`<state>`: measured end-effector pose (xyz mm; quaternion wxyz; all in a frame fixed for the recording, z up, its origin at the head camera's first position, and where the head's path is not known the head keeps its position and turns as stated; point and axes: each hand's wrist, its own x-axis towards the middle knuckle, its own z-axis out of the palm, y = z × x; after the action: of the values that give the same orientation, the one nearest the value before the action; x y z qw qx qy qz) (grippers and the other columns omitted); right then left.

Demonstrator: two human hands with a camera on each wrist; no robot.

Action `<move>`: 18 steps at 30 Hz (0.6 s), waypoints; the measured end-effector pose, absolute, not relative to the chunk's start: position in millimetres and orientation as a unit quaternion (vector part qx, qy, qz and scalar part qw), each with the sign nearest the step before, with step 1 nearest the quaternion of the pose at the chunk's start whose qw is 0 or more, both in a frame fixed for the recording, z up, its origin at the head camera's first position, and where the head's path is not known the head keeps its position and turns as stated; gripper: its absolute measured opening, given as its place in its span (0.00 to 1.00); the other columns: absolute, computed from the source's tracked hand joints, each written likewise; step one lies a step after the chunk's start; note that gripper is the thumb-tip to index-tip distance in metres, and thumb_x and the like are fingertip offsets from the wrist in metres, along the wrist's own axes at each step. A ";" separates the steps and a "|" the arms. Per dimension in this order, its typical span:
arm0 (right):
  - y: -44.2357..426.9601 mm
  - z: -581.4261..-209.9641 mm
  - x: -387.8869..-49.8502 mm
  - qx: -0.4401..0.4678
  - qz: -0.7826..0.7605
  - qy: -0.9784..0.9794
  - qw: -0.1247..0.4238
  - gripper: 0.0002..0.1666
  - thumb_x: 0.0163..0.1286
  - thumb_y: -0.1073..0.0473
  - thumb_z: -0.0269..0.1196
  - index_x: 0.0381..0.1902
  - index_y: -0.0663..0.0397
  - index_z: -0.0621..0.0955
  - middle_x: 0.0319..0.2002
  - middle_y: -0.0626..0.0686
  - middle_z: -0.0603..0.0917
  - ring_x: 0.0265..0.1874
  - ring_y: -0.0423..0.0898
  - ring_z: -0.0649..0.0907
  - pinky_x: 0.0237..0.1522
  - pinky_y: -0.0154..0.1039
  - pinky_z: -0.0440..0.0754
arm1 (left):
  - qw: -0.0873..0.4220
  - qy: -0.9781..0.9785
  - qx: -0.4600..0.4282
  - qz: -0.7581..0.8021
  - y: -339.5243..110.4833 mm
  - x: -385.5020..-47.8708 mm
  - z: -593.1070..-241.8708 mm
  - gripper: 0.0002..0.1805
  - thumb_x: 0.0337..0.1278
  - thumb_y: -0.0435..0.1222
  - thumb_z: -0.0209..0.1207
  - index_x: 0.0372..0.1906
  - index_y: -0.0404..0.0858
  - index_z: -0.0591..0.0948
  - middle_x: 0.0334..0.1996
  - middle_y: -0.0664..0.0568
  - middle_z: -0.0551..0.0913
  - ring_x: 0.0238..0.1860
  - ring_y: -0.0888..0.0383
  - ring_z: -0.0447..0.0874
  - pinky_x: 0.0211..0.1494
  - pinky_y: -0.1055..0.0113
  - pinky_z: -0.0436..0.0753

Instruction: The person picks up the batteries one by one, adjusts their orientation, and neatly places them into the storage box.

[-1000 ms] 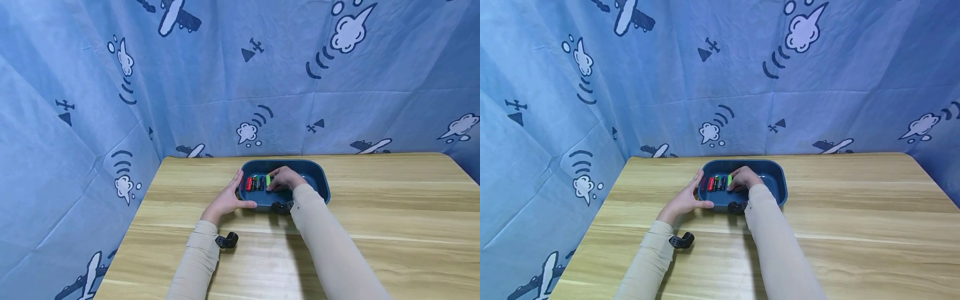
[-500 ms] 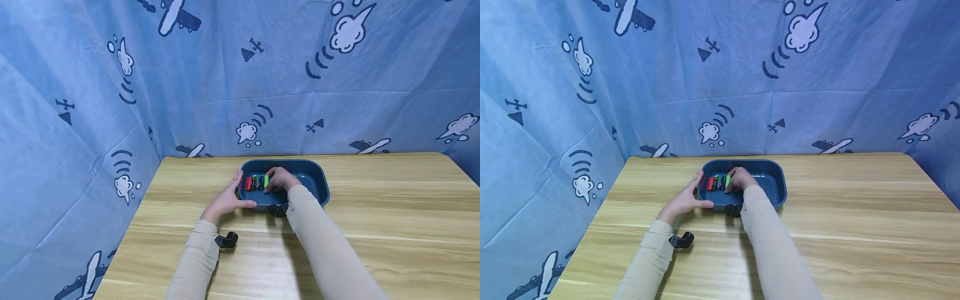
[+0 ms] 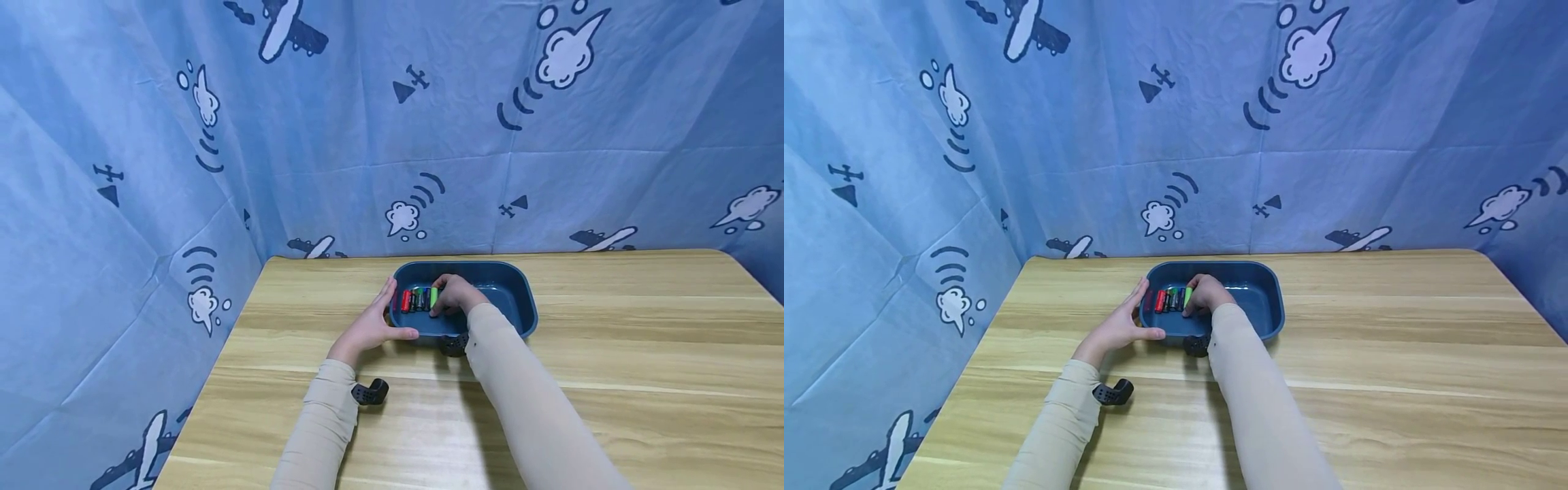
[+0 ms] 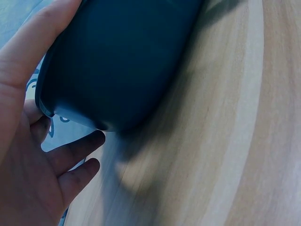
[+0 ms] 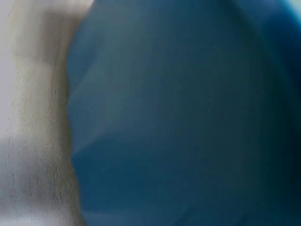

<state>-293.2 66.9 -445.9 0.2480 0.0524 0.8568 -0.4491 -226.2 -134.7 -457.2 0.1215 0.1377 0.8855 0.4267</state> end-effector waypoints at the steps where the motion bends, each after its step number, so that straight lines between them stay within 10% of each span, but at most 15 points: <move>1: 66.7 -446.5 -293.5 0.053 -0.447 0.858 0.248 0.32 0.48 0.72 0.71 0.51 0.58 0.72 0.48 0.61 0.73 0.40 0.53 0.77 0.45 0.44 0.80 | 0.122 0.886 0.137 0.426 -134.7 -226.0 -457.2 0.60 0.40 0.52 0.70 0.74 0.53 0.41 0.72 0.66 0.36 0.71 0.61 0.37 0.70 0.58 0.49; 18: 72.0 -446.1 -290.0 0.042 -0.465 0.851 0.241 0.37 0.49 0.70 0.71 0.58 0.57 0.72 0.54 0.64 0.71 0.42 0.53 0.76 0.45 0.43 0.80 | 0.123 0.888 0.133 0.423 -134.1 -225.2 -455.8 0.60 0.42 0.50 0.70 0.73 0.53 0.41 0.72 0.66 0.37 0.71 0.61 0.37 0.70 0.57 0.49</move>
<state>-290.0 72.0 -446.1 0.2415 0.0417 0.8507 -0.4651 -225.2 -134.1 -455.8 0.1235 0.1334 0.8877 0.4231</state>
